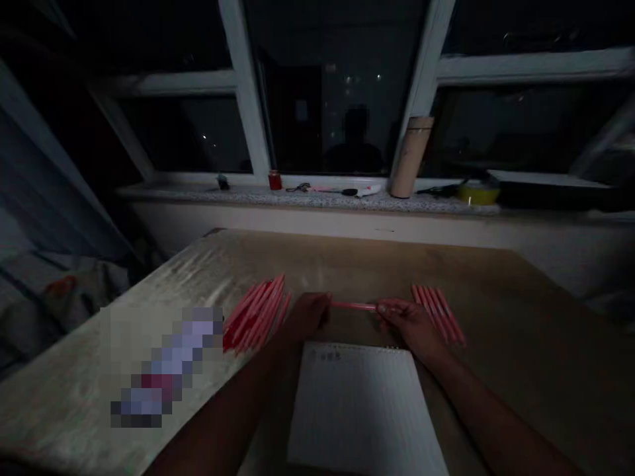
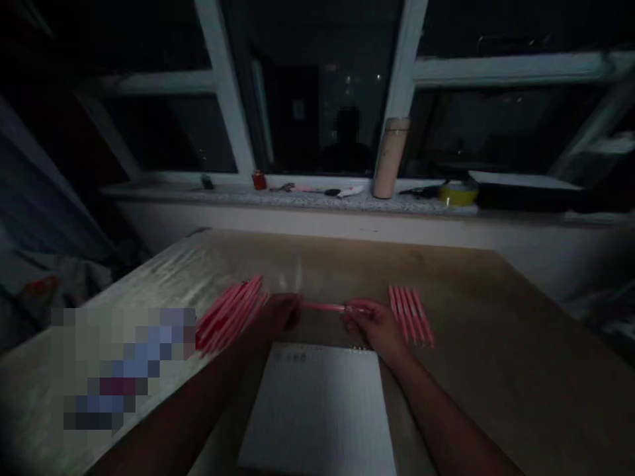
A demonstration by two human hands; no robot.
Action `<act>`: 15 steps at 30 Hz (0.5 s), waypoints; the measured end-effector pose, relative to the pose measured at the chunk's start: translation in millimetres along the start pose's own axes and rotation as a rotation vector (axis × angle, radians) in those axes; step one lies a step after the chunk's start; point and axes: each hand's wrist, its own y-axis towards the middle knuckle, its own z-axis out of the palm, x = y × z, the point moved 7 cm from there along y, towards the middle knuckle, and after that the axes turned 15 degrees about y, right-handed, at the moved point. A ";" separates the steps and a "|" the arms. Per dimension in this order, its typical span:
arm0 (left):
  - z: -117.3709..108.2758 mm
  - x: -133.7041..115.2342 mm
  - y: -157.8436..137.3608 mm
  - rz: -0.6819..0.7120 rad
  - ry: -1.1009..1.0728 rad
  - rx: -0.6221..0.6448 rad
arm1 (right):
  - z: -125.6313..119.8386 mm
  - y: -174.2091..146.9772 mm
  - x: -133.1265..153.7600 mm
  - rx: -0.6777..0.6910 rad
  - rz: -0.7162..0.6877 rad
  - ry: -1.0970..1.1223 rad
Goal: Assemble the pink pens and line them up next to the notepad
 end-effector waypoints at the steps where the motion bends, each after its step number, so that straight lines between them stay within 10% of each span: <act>1: 0.5 0.1 -0.6 -0.007 -0.023 0.007 | -1.1 0.0 0.2 -0.002 -0.005 -0.001; 15: -0.7 -3.0 -2.7 -0.008 0.039 0.006 | 0.6 0.2 0.4 0.045 -0.020 0.037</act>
